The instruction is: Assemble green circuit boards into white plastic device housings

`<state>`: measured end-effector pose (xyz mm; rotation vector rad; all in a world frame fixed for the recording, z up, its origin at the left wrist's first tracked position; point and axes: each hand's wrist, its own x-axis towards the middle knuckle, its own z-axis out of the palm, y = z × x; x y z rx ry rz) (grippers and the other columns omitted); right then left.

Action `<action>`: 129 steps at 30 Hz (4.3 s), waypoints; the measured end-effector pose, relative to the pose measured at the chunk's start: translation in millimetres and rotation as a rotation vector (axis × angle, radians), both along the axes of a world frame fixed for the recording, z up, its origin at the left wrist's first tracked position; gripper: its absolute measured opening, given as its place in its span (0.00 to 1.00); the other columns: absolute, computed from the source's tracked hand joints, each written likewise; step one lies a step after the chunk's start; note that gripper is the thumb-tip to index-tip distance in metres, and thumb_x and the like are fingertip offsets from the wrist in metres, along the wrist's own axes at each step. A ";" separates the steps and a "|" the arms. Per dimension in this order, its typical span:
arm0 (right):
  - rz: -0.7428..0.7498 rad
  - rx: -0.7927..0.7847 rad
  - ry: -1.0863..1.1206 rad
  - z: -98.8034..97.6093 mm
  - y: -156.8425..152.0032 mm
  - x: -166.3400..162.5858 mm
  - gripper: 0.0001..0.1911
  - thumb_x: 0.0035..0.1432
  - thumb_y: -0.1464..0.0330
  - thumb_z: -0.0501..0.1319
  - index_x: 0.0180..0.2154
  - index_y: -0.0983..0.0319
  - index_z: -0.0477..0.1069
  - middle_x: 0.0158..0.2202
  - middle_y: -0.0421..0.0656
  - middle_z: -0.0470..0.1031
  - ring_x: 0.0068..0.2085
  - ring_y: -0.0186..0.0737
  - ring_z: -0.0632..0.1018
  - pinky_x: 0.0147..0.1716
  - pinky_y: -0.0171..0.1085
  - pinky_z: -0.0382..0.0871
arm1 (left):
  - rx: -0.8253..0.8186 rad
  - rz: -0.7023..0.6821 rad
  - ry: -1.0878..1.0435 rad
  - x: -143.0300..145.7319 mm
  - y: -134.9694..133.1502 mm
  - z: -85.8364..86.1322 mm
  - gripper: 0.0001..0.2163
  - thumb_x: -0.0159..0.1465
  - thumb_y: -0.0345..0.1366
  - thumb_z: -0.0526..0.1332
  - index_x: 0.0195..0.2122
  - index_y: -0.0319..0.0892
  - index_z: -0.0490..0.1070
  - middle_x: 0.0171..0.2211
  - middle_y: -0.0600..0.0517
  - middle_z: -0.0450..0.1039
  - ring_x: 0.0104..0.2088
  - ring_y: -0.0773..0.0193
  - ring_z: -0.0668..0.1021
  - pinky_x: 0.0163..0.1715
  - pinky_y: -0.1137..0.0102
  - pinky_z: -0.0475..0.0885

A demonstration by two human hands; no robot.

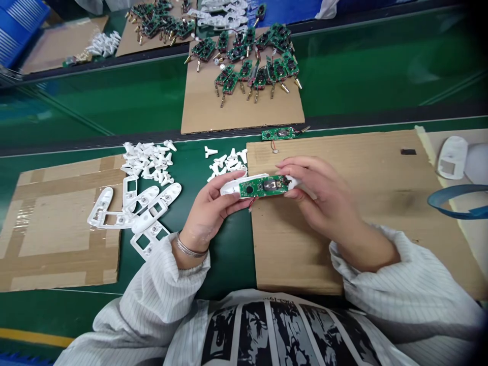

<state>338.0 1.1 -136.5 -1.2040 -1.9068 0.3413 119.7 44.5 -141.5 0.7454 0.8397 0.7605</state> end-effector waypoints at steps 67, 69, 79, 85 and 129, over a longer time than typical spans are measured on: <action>0.009 -0.175 0.315 22.2 -22.4 -22.9 0.06 0.58 0.72 0.65 0.39 0.59 0.72 0.35 0.41 0.78 0.34 0.38 0.79 0.32 0.36 0.78 | 1.279 -0.237 0.359 3.0 -15.9 9.1 0.19 0.65 0.25 0.55 0.57 0.44 0.62 0.50 0.42 0.68 0.54 0.55 0.70 0.50 0.58 0.70; 0.039 -0.085 0.236 26.2 -22.8 -23.0 0.06 0.59 0.73 0.64 0.40 0.59 0.71 0.34 0.41 0.78 0.34 0.38 0.79 0.33 0.36 0.77 | 1.272 -0.262 0.352 3.2 -16.3 12.0 0.19 0.65 0.28 0.56 0.57 0.43 0.61 0.50 0.42 0.68 0.54 0.54 0.69 0.50 0.57 0.70; 0.124 0.009 0.235 34.7 -25.7 -24.7 0.06 0.61 0.69 0.64 0.41 0.56 0.72 0.35 0.40 0.79 0.37 0.37 0.80 0.36 0.36 0.78 | 1.272 -0.008 0.259 10.4 -27.0 5.9 0.14 0.64 0.33 0.59 0.52 0.45 0.66 0.43 0.45 0.69 0.43 0.58 0.73 0.39 0.63 0.72; 0.138 0.057 0.220 36.6 -28.5 -25.6 0.04 0.63 0.72 0.61 0.40 0.58 0.72 0.36 0.43 0.76 0.37 0.38 0.80 0.35 0.36 0.79 | 1.330 -0.012 0.252 11.9 -28.6 6.6 0.15 0.65 0.31 0.57 0.53 0.44 0.65 0.44 0.45 0.68 0.44 0.59 0.72 0.39 0.64 0.72; -0.083 -0.325 0.145 18.7 -15.7 -16.8 0.08 0.64 0.71 0.58 0.40 0.60 0.76 0.37 0.46 0.81 0.38 0.43 0.80 0.38 0.42 0.75 | 0.578 0.248 0.035 20.8 -16.8 7.0 0.08 0.70 0.40 0.53 0.40 0.43 0.68 0.45 0.48 0.72 0.23 0.73 0.74 0.21 0.74 0.71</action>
